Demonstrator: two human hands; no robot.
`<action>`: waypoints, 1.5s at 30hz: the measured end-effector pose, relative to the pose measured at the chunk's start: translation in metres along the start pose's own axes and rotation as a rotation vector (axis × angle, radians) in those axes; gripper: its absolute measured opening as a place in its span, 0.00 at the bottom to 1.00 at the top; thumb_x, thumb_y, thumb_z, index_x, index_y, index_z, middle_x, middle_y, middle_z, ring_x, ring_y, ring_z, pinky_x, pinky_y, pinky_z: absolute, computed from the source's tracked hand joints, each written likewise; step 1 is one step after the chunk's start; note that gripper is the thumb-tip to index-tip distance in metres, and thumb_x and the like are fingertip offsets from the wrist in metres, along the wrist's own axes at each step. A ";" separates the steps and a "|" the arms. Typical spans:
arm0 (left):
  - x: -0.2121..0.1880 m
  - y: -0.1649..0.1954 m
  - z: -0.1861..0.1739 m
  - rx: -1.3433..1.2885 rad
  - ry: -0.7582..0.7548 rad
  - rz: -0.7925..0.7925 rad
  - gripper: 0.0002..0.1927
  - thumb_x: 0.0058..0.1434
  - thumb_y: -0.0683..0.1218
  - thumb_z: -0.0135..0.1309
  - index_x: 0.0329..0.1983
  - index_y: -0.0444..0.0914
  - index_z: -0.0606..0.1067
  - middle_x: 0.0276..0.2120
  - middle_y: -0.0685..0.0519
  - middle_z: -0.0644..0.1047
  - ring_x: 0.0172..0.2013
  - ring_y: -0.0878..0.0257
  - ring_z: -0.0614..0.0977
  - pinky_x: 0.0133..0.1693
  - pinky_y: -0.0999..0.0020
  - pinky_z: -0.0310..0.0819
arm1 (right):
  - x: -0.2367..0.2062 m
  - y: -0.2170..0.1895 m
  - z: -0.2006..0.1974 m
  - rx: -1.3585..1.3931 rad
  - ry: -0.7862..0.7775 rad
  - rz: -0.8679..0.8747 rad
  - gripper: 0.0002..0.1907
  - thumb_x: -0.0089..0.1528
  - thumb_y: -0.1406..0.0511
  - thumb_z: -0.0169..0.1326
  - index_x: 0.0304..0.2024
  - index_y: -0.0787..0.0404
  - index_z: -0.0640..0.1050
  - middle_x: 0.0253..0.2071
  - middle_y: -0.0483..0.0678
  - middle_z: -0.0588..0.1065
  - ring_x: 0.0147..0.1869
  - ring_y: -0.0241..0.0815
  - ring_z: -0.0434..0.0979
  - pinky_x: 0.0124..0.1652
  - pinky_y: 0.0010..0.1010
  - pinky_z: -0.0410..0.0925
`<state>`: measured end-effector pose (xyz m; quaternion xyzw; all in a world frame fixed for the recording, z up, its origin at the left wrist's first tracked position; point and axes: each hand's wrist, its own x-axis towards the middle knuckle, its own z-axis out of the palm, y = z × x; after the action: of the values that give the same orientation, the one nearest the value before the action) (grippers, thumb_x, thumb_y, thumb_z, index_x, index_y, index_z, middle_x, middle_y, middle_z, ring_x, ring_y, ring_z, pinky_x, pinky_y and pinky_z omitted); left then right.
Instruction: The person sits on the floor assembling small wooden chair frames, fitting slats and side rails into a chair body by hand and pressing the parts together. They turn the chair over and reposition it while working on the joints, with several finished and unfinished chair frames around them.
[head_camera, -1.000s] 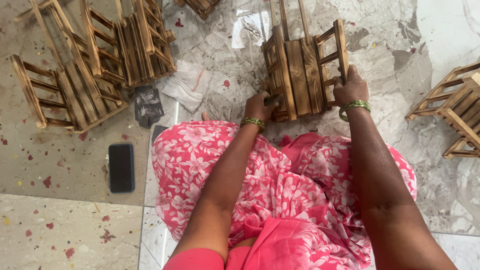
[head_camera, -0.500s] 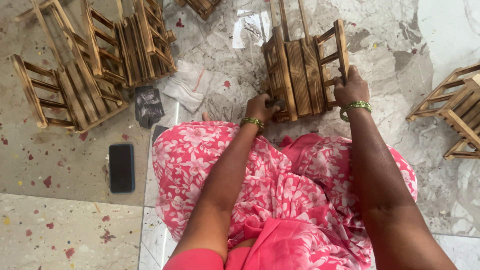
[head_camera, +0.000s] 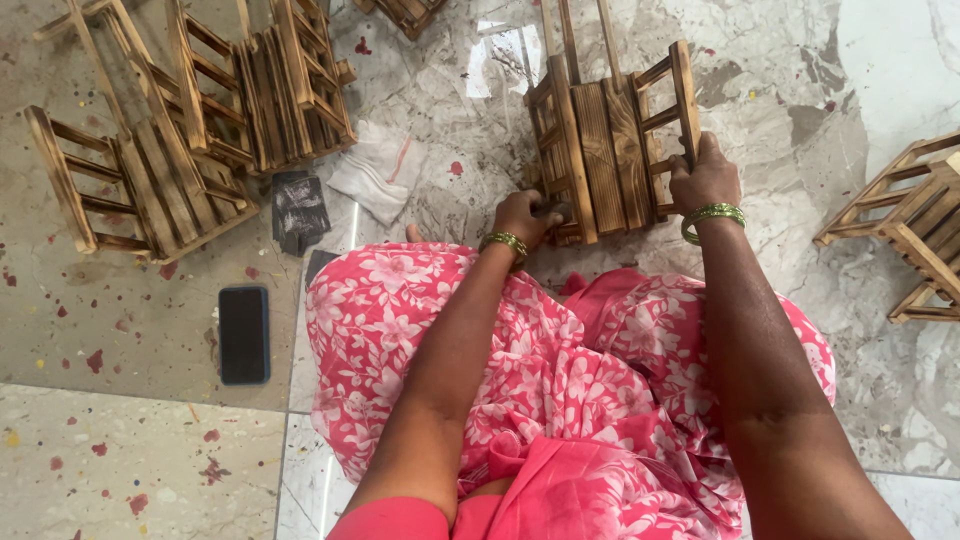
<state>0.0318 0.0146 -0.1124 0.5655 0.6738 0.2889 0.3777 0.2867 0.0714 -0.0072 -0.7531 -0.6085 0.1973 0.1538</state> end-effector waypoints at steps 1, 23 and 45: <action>-0.001 -0.001 0.002 0.019 0.063 0.049 0.21 0.46 0.51 0.74 0.36 0.36 0.80 0.35 0.42 0.82 0.36 0.49 0.84 0.40 0.58 0.77 | 0.000 0.000 0.001 0.003 0.006 -0.003 0.15 0.65 0.61 0.58 0.53 0.53 0.75 0.38 0.59 0.80 0.44 0.60 0.81 0.43 0.50 0.71; -0.023 0.018 -0.032 -0.686 0.556 -0.028 0.09 0.65 0.47 0.60 0.41 0.37 0.76 0.27 0.54 0.80 0.26 0.61 0.81 0.30 0.68 0.74 | -0.013 -0.011 0.002 -0.020 0.044 -0.037 0.29 0.64 0.59 0.59 0.64 0.59 0.67 0.52 0.63 0.77 0.55 0.59 0.78 0.53 0.47 0.71; -0.048 0.057 -0.058 0.040 0.305 0.530 0.42 0.51 0.45 0.69 0.66 0.35 0.61 0.57 0.39 0.70 0.59 0.41 0.73 0.63 0.53 0.66 | -0.026 0.036 -0.031 0.880 0.151 -0.302 0.14 0.64 0.78 0.58 0.52 0.67 0.79 0.44 0.47 0.82 0.45 0.35 0.83 0.46 0.25 0.77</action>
<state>0.0183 -0.0188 -0.0254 0.6790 0.5575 0.4456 0.1722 0.3278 0.0385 0.0058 -0.5315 -0.5568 0.3566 0.5294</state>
